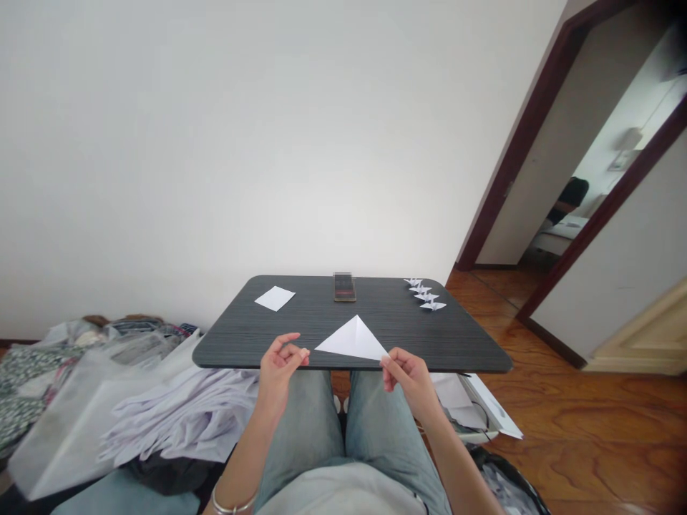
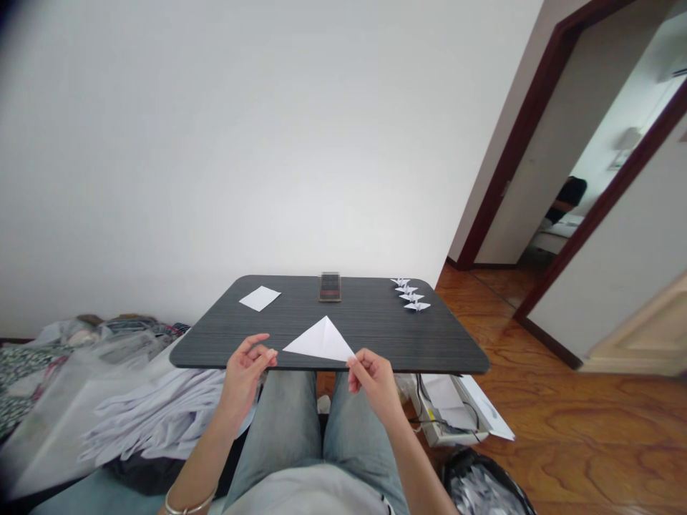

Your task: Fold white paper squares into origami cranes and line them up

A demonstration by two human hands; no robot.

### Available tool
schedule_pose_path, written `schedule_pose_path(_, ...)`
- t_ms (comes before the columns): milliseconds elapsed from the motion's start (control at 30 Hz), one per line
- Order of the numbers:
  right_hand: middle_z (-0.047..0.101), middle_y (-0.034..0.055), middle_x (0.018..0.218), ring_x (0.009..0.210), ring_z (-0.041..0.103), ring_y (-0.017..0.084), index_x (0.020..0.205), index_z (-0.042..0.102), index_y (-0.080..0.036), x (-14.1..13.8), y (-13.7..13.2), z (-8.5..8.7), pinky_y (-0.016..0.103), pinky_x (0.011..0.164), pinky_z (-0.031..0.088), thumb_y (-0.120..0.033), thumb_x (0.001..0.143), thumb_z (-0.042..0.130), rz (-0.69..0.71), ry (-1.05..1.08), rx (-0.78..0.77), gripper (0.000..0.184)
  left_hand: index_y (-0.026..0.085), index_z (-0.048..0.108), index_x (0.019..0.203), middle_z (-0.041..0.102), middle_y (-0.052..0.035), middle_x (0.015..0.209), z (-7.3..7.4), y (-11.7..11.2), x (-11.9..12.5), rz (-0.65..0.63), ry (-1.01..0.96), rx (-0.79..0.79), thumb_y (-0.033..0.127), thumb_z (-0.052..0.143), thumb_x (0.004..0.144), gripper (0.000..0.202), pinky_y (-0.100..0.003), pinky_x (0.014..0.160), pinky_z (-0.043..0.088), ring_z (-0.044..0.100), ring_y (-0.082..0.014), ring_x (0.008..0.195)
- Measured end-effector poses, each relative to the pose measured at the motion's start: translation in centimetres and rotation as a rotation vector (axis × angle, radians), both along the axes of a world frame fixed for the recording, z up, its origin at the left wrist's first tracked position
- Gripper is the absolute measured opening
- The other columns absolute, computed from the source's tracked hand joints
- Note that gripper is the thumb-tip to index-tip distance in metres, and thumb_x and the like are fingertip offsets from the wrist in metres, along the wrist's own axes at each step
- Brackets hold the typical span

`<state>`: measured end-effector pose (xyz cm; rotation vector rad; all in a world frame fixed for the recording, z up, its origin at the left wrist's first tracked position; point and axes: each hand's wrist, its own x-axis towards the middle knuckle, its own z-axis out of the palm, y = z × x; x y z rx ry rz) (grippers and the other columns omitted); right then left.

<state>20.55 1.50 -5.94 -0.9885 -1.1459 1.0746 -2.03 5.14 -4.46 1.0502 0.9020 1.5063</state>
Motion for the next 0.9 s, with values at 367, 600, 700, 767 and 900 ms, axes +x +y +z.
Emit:
schedule_pose_path(367, 0.054, -0.0039, 0.047, 0.038, 0.047, 0.007, 0.065, 0.056, -0.016, -0.8, -0.1, 0.1, 0.018, 0.038, 0.039, -0.043, 0.076, 0.063, 0.073, -0.011, -0.016, 0.029, 0.013, 0.067, 0.089, 0.070, -0.0099, 0.083, -0.1, -1.2, 4.3, -0.369, 0.005, -0.127, 0.034, 0.077, 0.057, 0.039, -0.029, 0.067, 0.049, 0.063, -0.0207, 0.078)
schedule_pose_path(600, 0.054, -0.0034, 0.046, 0.037, 0.046, 0.008, 0.060, 0.051, -0.018, -1.8, -0.4, 0.3, 0.019, 0.039, 0.039, -0.046, 0.076, 0.061, 0.094, -0.061, -0.026, 0.034, 0.013, 0.068, 0.073, 0.069, -0.0052, 0.069, 0.4, -2.1, 6.9, -0.302, 0.088, -0.128, 0.029, 0.075, 0.061, 0.021, -0.026, 0.061, 0.046, 0.061, -0.0161, 0.064)
schedule_pose_path(700, 0.054, -0.0032, 0.046, 0.037, 0.046, 0.008, 0.059, 0.050, -0.018, -2.0, -0.5, 0.4, 0.019, 0.039, 0.039, -0.048, 0.075, 0.061, 0.095, -0.082, -0.028, 0.036, 0.012, 0.067, 0.067, 0.067, -0.0045, 0.061, 0.2, -1.9, 6.7, -0.286, 0.126, -0.139, 0.030, 0.075, 0.060, 0.021, -0.026, 0.057, 0.046, 0.059, -0.0155, 0.057)
schedule_pose_path(767, 0.054, -0.0031, 0.046, 0.037, 0.047, 0.008, 0.059, 0.050, -0.018, -2.0, -0.4, 0.3, 0.019, 0.039, 0.039, -0.048, 0.075, 0.061, 0.094, -0.088, -0.023, 0.036, 0.012, 0.067, 0.064, 0.066, -0.0042, 0.058, -0.1, -1.8, 6.3, -0.282, 0.137, -0.146, 0.031, 0.075, 0.060, 0.021, -0.026, 0.055, 0.046, 0.058, -0.0152, 0.055)
schedule_pose_path(900, 0.054, -0.0036, 0.045, 0.036, 0.047, 0.008, 0.060, 0.052, -0.018, -1.6, -0.3, 0.1, 0.019, 0.038, 0.039, -0.046, 0.075, 0.061, 0.070, -0.072, -0.022, 0.034, 0.012, 0.067, 0.064, 0.066, -0.0048, 0.057, -0.3, -1.3, 5.0, -0.272, 0.131, -0.153, 0.034, 0.075, 0.058, 0.024, -0.025, 0.048, 0.043, 0.057, -0.0151, 0.051)
